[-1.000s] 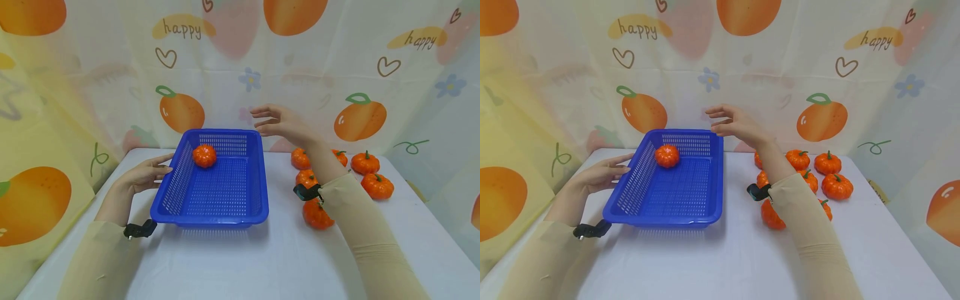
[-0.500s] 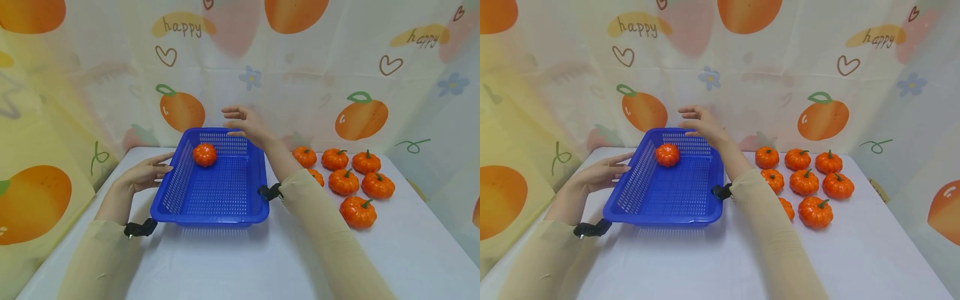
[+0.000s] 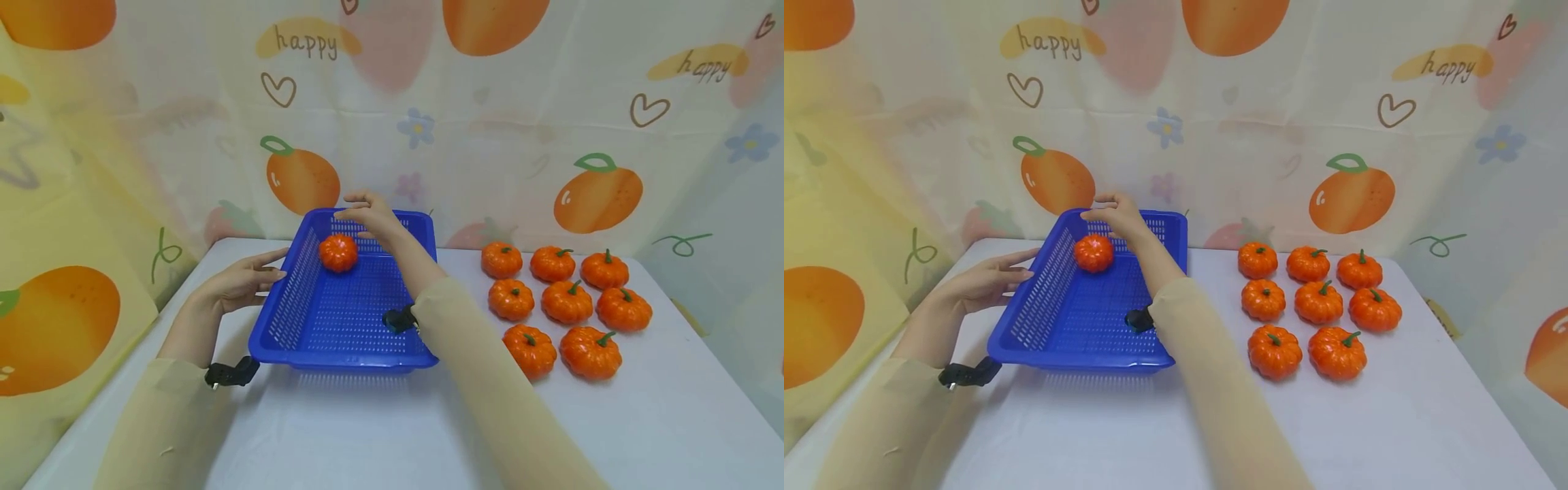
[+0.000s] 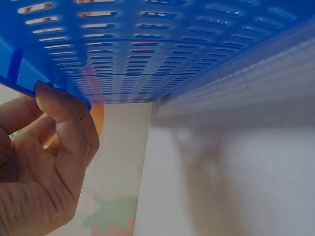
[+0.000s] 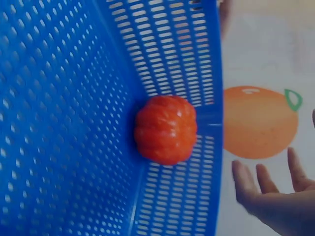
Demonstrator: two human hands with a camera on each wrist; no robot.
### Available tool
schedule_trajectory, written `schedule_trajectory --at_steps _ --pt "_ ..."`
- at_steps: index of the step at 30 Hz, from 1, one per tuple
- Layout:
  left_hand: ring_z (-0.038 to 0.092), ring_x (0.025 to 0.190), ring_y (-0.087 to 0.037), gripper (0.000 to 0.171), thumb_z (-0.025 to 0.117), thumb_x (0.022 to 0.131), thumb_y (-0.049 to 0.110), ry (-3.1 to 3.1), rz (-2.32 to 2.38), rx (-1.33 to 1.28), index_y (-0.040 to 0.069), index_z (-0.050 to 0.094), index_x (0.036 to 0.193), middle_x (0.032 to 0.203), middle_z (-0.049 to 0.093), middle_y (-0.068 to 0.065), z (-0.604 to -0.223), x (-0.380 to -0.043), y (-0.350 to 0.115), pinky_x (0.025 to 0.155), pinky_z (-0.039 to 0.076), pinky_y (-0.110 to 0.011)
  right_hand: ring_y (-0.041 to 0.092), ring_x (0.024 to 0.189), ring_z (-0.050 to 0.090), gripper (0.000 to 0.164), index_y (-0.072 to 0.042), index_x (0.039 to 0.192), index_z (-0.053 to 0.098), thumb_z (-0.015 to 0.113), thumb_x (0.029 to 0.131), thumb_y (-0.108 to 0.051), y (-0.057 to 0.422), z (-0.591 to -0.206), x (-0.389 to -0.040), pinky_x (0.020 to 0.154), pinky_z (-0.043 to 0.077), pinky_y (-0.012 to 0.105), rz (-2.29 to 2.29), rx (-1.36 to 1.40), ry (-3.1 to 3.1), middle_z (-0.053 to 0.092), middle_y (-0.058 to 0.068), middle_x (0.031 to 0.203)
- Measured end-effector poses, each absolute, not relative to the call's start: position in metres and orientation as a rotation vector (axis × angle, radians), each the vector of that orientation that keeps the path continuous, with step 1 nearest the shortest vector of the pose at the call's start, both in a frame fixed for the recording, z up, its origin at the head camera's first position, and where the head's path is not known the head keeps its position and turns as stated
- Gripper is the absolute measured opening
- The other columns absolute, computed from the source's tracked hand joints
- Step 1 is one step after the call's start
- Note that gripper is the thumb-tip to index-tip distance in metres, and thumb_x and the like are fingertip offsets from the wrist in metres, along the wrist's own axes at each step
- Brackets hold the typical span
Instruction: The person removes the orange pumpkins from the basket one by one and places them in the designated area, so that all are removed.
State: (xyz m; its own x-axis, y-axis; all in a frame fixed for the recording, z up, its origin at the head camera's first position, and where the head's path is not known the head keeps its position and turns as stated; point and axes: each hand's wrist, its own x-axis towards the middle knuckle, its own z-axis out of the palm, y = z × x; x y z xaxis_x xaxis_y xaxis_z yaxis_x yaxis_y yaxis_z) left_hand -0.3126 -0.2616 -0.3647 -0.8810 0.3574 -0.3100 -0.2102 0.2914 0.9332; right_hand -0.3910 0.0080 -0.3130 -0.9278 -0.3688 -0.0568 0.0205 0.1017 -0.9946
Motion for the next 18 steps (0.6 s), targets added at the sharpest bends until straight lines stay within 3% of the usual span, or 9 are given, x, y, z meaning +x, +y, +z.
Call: schedule_trajectory --at_steps 18 --pt "0.066 0.1 -0.014 0.076 0.054 0.101 0.025 2.123 1.607 0.117 0.018 0.007 0.161 0.109 0.061 0.003 -0.365 -0.312 -0.261 0.092 0.055 -0.034 0.034 0.139 0.044 0.071 -0.012 0.147 0.042 0.073 0.086 -0.033 -0.015 -0.353 -0.401 0.113 0.038 0.058 -1.689 -0.116 2.236 0.041 0.013 0.152"
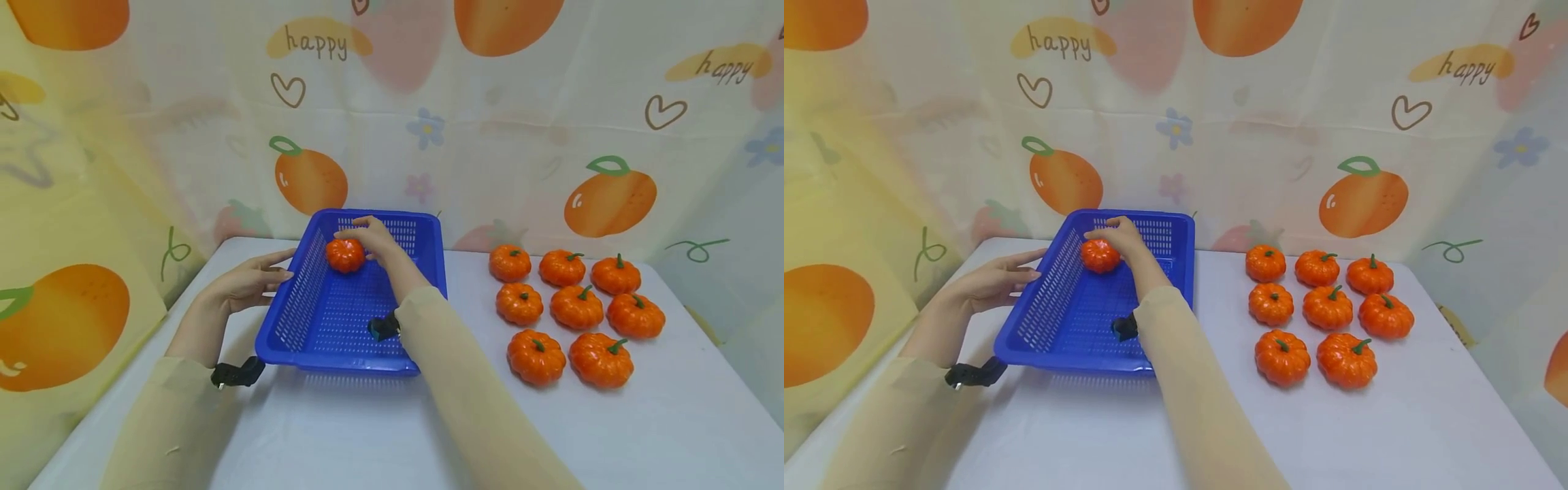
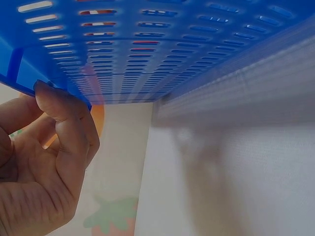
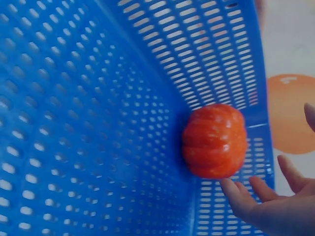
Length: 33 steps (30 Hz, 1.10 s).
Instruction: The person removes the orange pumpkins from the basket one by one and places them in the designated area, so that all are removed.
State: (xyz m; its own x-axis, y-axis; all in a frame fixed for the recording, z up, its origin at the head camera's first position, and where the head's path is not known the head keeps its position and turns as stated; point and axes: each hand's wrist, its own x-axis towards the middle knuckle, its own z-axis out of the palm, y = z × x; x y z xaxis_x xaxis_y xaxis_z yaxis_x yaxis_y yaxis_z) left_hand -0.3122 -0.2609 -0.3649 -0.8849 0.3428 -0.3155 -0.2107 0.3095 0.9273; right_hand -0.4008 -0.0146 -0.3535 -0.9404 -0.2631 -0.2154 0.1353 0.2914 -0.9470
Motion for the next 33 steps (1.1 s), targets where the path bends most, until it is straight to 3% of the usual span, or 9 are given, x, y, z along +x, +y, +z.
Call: schedule_trajectory --at_steps 11,20,33 --pt "0.066 0.098 -0.011 0.077 0.054 0.101 0.025 2.108 1.617 0.129 0.017 0.006 0.161 0.106 0.062 0.005 -0.366 -0.313 -0.263 0.09 0.055 -0.032 0.033 0.146 0.035 0.085 -0.013 0.156 0.024 0.071 0.087 -0.032 -0.012 -0.366 -0.401 0.116 0.033 0.059 -1.461 -0.33 2.262 0.029 0.012 0.161" --pt "0.066 0.097 -0.011 0.077 0.054 0.101 0.025 2.108 1.614 0.113 0.017 0.006 0.161 0.102 0.065 0.008 -0.365 -0.311 -0.261 0.09 0.055 -0.032 0.035 0.145 0.035 0.09 -0.014 0.159 0.016 0.069 0.089 -0.033 -0.008 -0.371 -0.401 0.115 0.035 0.059 -1.389 -0.354 2.239 0.027 0.014 0.161" --pt "0.066 0.095 -0.011 0.077 0.054 0.101 0.024 2.121 1.611 0.107 0.017 0.006 0.16 0.1 0.064 0.008 -0.365 -0.311 -0.261 0.09 0.055 -0.032 0.034 0.142 0.042 0.079 -0.002 0.153 0.028 0.071 0.088 -0.02 -0.008 -0.371 -0.402 0.107 0.048 0.048 -1.456 -0.248 2.253 0.033 0.017 0.158"
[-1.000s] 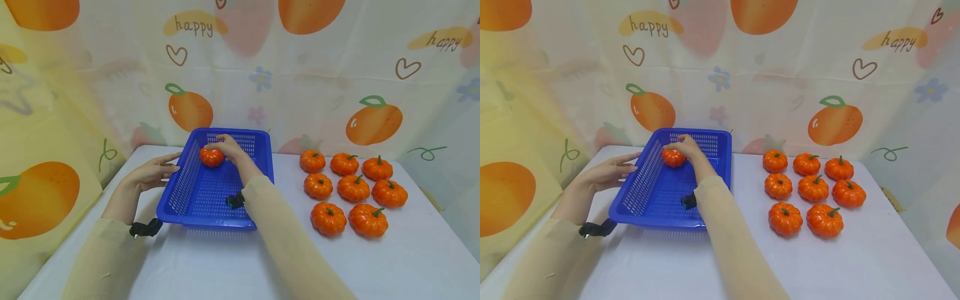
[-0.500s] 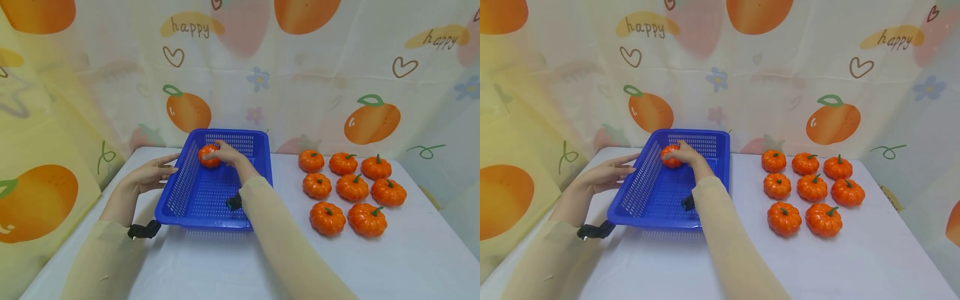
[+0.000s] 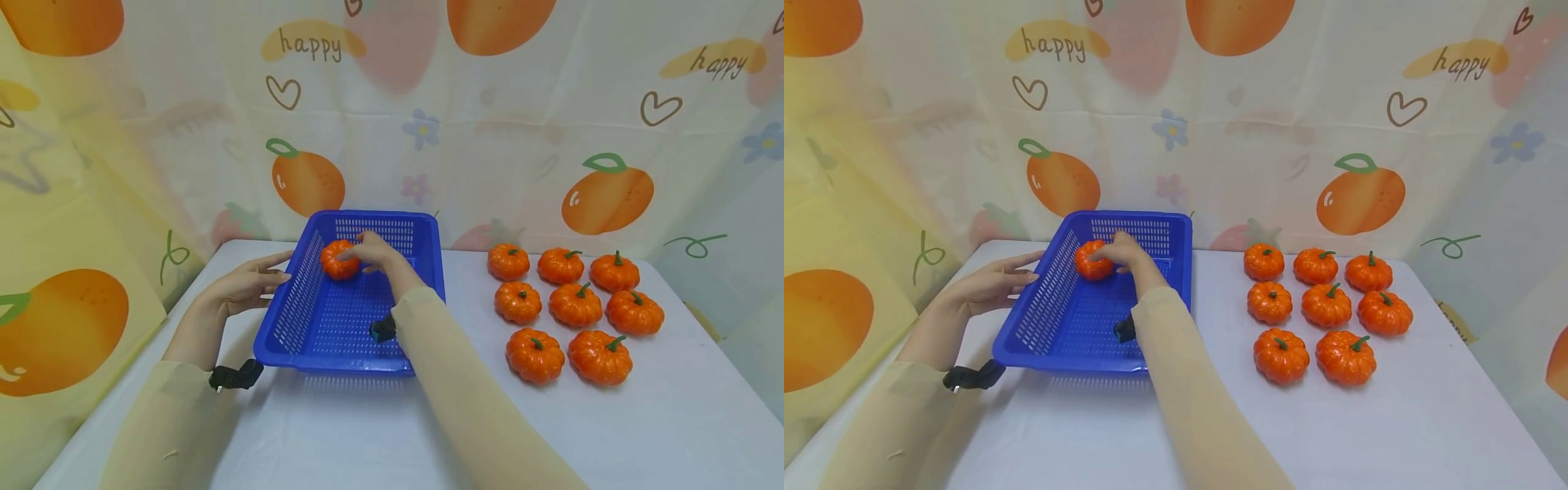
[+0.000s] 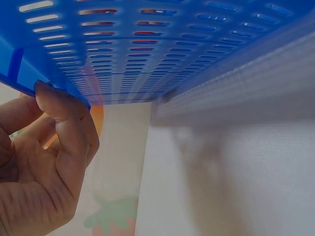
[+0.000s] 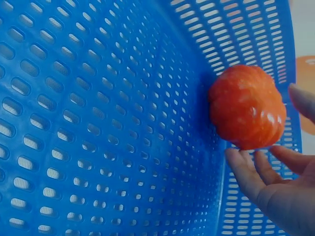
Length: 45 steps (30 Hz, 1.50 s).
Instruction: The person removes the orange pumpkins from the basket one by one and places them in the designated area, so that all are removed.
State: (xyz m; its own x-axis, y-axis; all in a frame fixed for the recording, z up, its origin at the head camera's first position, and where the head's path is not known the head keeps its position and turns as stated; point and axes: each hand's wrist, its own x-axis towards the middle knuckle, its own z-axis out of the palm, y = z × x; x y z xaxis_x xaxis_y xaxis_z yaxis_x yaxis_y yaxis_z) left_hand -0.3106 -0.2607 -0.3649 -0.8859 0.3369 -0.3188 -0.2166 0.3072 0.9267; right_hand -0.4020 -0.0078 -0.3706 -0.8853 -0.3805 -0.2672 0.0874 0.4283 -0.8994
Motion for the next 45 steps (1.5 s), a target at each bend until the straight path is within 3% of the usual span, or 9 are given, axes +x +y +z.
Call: schedule_trajectory --at_steps 11,14,17,20,24,28,32,35,45 --pt "0.065 0.097 -0.011 0.077 0.054 0.102 0.025 2.108 1.616 0.112 0.016 0.006 0.161 0.101 0.063 0.007 -0.365 -0.311 -0.261 0.091 0.054 -0.032 0.032 0.121 0.06 0.065 0.005 0.143 0.041 0.07 0.091 -0.022 -0.008 -0.376 -0.4 0.1 0.054 0.041 -1.168 -0.428 2.437 0.05 0.02 0.141" --pt "0.065 0.097 -0.011 0.076 0.054 0.102 0.025 2.107 1.615 0.112 0.016 0.006 0.16 0.101 0.063 0.007 -0.365 -0.311 -0.261 0.091 0.054 -0.032 0.025 0.095 0.06 0.045 0.007 0.122 0.055 0.07 0.089 -0.021 -0.007 -0.376 -0.399 0.098 0.055 0.042 -1.144 -0.471 2.439 0.059 0.016 0.115" --pt "0.065 0.096 -0.011 0.076 0.054 0.102 0.024 2.105 1.618 0.114 0.016 0.006 0.16 0.101 0.063 0.008 -0.365 -0.311 -0.261 0.09 0.054 -0.032 0.02 0.082 0.053 0.024 0.001 0.095 0.059 0.072 0.086 -0.017 -0.008 -0.375 -0.399 0.095 0.056 0.044 -1.152 -0.498 2.42 0.056 0.008 0.095" --pt "0.066 0.095 -0.01 0.077 0.054 0.102 0.024 2.104 1.619 0.118 0.015 0.006 0.16 0.101 0.063 0.007 -0.365 -0.311 -0.261 0.09 0.055 -0.032 0.022 0.088 0.059 0.023 -0.001 0.093 0.057 0.072 0.085 -0.016 -0.008 -0.375 -0.398 0.093 0.057 0.046 -1.168 -0.487 2.407 0.058 0.008 0.099" --pt "0.066 0.095 -0.011 0.076 0.054 0.102 0.023 2.106 1.62 0.118 0.015 0.006 0.16 0.102 0.063 0.007 -0.366 -0.312 -0.262 0.09 0.055 -0.032 0.033 0.114 0.062 0.048 -0.002 0.123 0.049 0.072 0.083 -0.014 -0.008 -0.374 -0.398 0.091 0.057 0.05 -1.24 -0.434 2.365 0.054 0.017 0.13" --pt "0.066 0.096 -0.012 0.076 0.055 0.101 0.024 2.119 1.611 0.113 0.016 0.007 0.16 0.102 0.063 0.008 -0.366 -0.313 -0.262 0.09 0.055 -0.033 0.045 0.117 0.061 0.062 -0.01 0.135 0.037 0.069 0.083 -0.006 -0.008 -0.371 -0.398 0.091 0.056 0.054 -1.409 -0.371 2.25 0.044 0.021 0.143" --pt "0.065 0.096 -0.012 0.076 0.055 0.101 0.026 2.136 1.603 0.11 0.017 0.008 0.16 0.099 0.065 0.009 -0.367 -0.313 -0.262 0.089 0.055 -0.032 0.053 0.116 0.06 0.066 -0.017 0.138 0.033 0.066 0.084 0.001 -0.008 -0.365 -0.399 0.094 0.054 0.057 -1.616 -0.322 2.088 0.041 0.024 0.145" --pt "0.065 0.094 -0.011 0.076 0.055 0.101 0.026 2.139 1.605 0.114 0.016 0.008 0.16 0.098 0.065 0.009 -0.366 -0.314 -0.262 0.088 0.055 -0.031 0.049 0.107 0.065 0.066 -0.02 0.137 0.033 0.064 0.084 0.004 -0.01 -0.361 -0.4 0.095 0.053 0.056 -1.747 -0.311 1.974 0.042 0.024 0.145" --pt "0.064 0.095 -0.012 0.077 0.056 0.101 0.026 2.145 1.582 0.103 0.017 0.008 0.161 0.099 0.063 0.007 -0.363 -0.312 -0.26 0.089 0.055 -0.031 0.039 0.133 0.046 0.067 -0.023 0.12 0.051 0.053 0.077 0.028 -0.024 -0.342 -0.404 0.102 0.05 0.052 -2.247 -0.249 1.514 0.041 0.012 0.139"
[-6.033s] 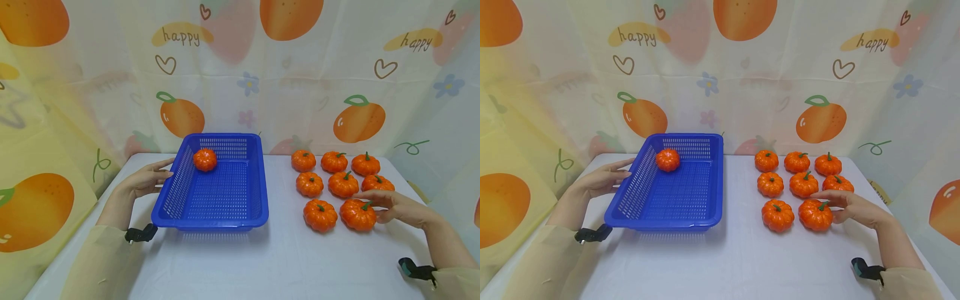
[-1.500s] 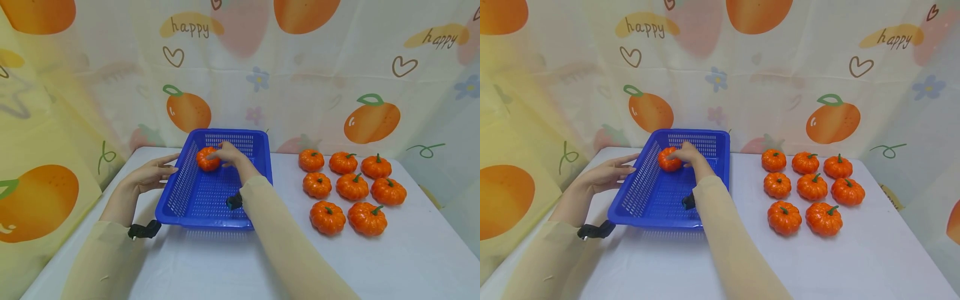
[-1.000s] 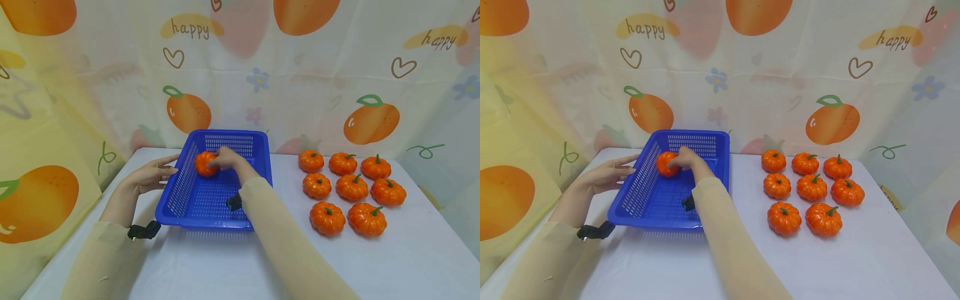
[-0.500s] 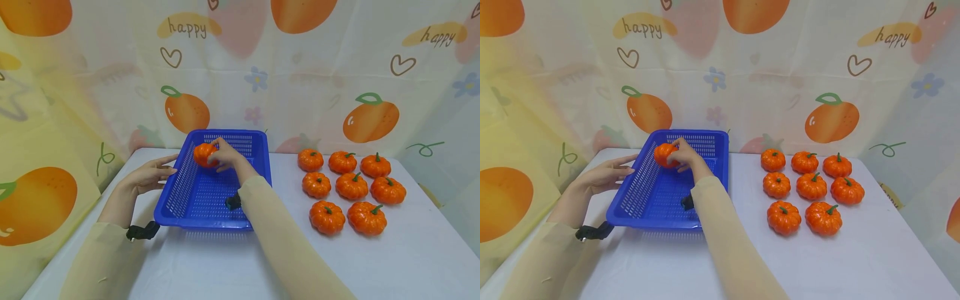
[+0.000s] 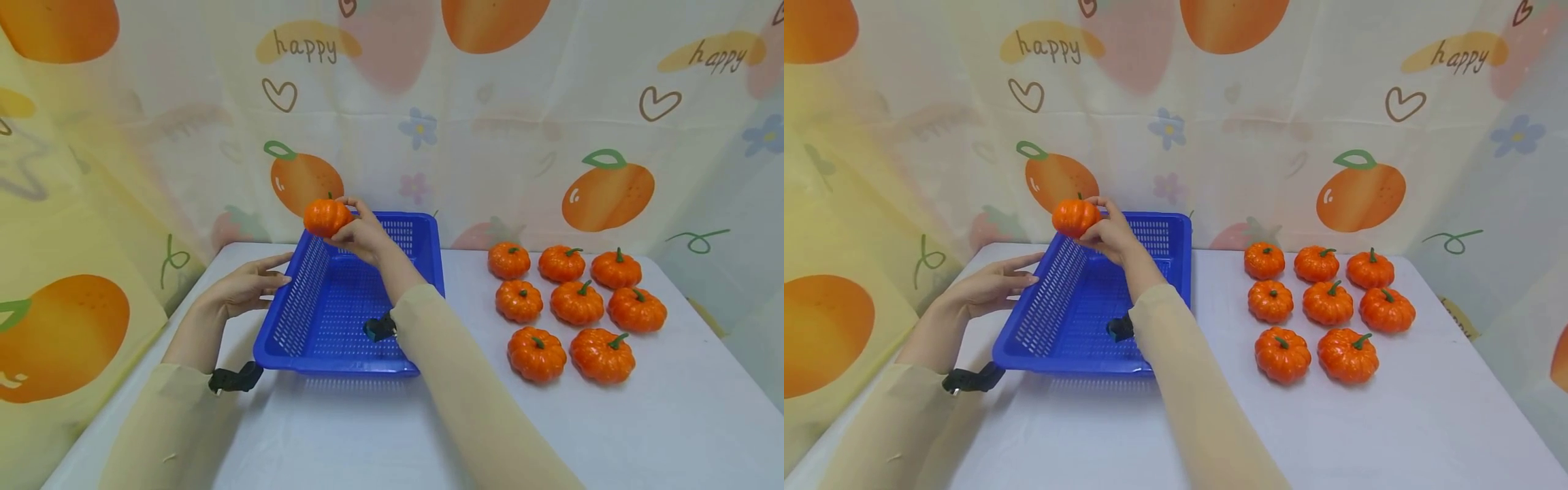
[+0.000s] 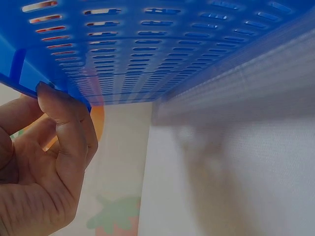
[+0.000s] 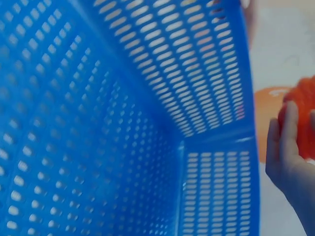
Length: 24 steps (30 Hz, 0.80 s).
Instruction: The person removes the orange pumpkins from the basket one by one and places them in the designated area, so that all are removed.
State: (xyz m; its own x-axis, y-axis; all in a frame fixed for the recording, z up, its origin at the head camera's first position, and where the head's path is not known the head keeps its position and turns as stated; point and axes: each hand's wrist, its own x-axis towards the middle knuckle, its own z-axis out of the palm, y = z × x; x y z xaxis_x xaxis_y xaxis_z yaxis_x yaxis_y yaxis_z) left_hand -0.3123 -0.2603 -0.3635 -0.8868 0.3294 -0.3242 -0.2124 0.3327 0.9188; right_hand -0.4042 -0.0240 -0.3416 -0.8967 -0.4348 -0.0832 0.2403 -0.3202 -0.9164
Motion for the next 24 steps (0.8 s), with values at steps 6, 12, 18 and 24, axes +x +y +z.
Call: schedule_trajectory --at_steps 6,12,18,24 --pt "0.064 0.096 -0.014 0.077 0.055 0.101 0.025 2.153 1.574 0.107 0.016 0.008 0.16 0.101 0.062 0.005 -0.363 -0.313 -0.258 0.089 0.055 -0.032 0.037 0.128 0.05 0.06 -0.024 0.112 0.052 0.056 0.08 0.026 -0.021 -0.33 -0.402 0.106 0.046 0.05 -2.394 -0.221 1.369 0.043 0.007 0.13" --pt "0.064 0.095 -0.014 0.076 0.055 0.101 0.024 2.157 1.579 0.108 0.016 0.008 0.16 0.1 0.063 0.005 -0.362 -0.312 -0.259 0.088 0.055 -0.032 0.039 0.128 0.052 0.03 -0.025 0.105 0.053 0.063 0.092 0.0 -0.016 -0.317 -0.399 0.106 0.046 0.049 -2.423 -0.298 1.361 0.043 0.008 0.137" --pt "0.064 0.095 -0.014 0.077 0.056 0.101 0.025 2.154 1.584 0.111 0.016 0.008 0.16 0.099 0.063 0.006 -0.361 -0.311 -0.258 0.088 0.054 -0.032 0.038 0.128 0.052 0.019 -0.024 0.099 0.055 0.06 0.096 -0.006 -0.01 -0.3 -0.397 0.108 0.044 0.051 -2.469 -0.394 1.323 0.046 0.005 0.138" --pt "0.065 0.095 -0.012 0.076 0.055 0.101 0.023 2.146 1.59 0.112 0.015 0.008 0.16 0.097 0.064 0.008 -0.362 -0.312 -0.258 0.088 0.055 -0.031 0.03 0.116 0.057 0.028 -0.024 0.103 0.053 0.06 0.093 0.001 -0.004 -0.282 -0.389 0.111 0.042 0.051 -2.462 -0.482 1.392 0.05 0.007 0.126"
